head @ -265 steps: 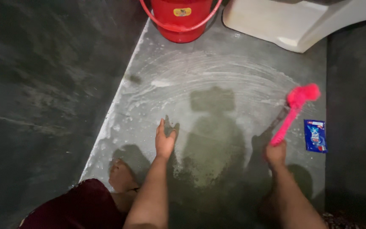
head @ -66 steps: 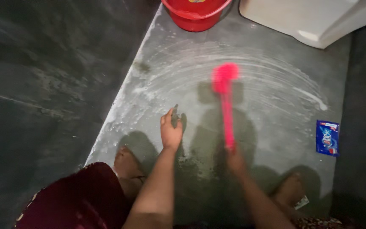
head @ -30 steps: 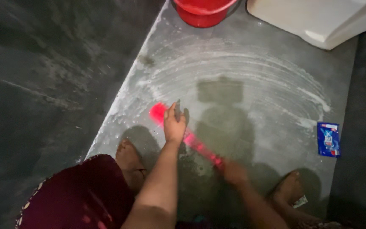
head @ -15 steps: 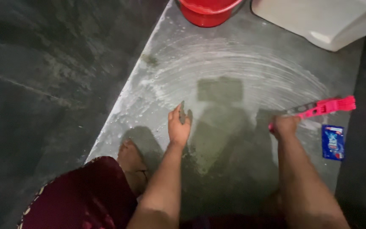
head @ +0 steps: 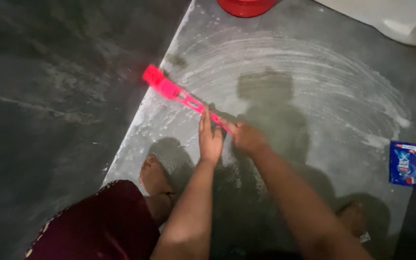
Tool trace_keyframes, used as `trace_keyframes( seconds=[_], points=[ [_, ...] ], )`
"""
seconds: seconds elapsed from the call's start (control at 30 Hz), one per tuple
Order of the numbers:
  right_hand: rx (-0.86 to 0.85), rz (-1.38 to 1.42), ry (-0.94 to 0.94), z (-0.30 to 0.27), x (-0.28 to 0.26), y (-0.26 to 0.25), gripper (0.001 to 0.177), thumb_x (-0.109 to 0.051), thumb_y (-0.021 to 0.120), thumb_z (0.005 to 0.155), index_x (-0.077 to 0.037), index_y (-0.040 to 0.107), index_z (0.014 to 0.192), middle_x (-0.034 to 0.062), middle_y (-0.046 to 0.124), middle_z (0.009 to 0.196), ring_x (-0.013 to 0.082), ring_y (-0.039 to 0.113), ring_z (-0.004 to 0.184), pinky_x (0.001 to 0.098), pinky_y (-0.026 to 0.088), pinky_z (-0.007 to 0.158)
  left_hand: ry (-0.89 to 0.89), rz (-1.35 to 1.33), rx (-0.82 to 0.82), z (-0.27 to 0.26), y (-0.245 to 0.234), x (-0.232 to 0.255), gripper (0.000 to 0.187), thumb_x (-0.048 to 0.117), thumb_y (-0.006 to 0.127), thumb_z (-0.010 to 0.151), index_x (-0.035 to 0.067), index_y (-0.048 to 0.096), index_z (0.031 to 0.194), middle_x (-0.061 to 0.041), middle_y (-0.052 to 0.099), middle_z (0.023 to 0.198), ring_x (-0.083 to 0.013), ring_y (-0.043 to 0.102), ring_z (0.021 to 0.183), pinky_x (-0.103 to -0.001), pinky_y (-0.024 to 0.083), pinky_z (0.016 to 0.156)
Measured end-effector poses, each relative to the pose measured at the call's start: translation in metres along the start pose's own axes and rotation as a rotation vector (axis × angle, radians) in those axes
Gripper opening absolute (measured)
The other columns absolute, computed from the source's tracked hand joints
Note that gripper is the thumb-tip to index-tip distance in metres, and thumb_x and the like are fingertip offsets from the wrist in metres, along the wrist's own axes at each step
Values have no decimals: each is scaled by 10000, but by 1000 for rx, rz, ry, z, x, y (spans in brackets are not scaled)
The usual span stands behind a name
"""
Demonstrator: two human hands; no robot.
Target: The person scrubs the bathroom floor with a brush, opens cleaning powder packets by hand, rinses hands under a faucet, and scrubs the floor with the brush.
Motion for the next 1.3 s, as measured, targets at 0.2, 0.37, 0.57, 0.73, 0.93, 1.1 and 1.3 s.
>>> trace_keyframes(
  seconds=[0.2,0.37,0.57,0.73,0.93,1.1,1.3],
  points=[
    [42,-309,204,-43,72,-98,403,-385,344,1139,-329,549,1481,194,664,1104,411,675,948,568,539,828,-110,123,-129,-9,-4,10,786,156,678,897,116,305,1588,-175,389,1588,-366,392,1464,-406,325,1213],
    [134,-69,783,-103,193,-160,520,-329,441,1047,-135,444,1529,330,684,1127,517,669,1028,602,522,875,-237,143,-172,-8,-12,11,801,147,661,884,179,302,1599,-131,367,1607,-334,416,1442,-395,332,1206],
    [265,209,997,-146,313,-130,798,-158,721,834,0,357,1526,308,674,1060,430,727,921,504,572,816,-235,170,-176,-8,-16,17,779,147,663,893,197,329,1596,-113,395,1578,-327,452,1428,-392,363,1211],
    [334,-175,515,-122,243,-17,200,-162,628,898,-57,673,1062,211,697,947,426,679,932,516,542,829,-382,179,-274,-11,-9,33,746,155,642,916,235,324,1587,-71,358,1600,-308,434,1431,-401,335,1201],
    [40,73,515,-100,59,15,344,-300,476,1031,-17,555,1210,284,648,1041,467,679,912,580,544,785,-120,73,-180,-8,11,31,720,110,667,883,155,411,1555,-138,440,1557,-330,444,1432,-397,361,1200],
    [-117,107,585,-119,80,-1,403,-406,501,1073,-67,511,1291,237,682,1076,461,675,988,588,533,841,-91,71,-122,-11,12,23,633,180,691,914,141,486,1511,-157,504,1510,-331,496,1398,-401,399,1181],
    [295,-149,604,-211,231,-26,233,-270,521,1100,-207,701,1233,220,690,1113,436,680,1053,555,535,905,-178,100,-172,-7,-5,37,661,210,693,910,161,455,1525,-156,466,1514,-331,483,1372,-397,401,1146]
  ],
)
Point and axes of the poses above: each hand's wrist, its own z-axis towards the middle knuckle, its own y-axis out of the palm, x = y × z, the point moved 5 cm from there along z, towards the middle knuckle
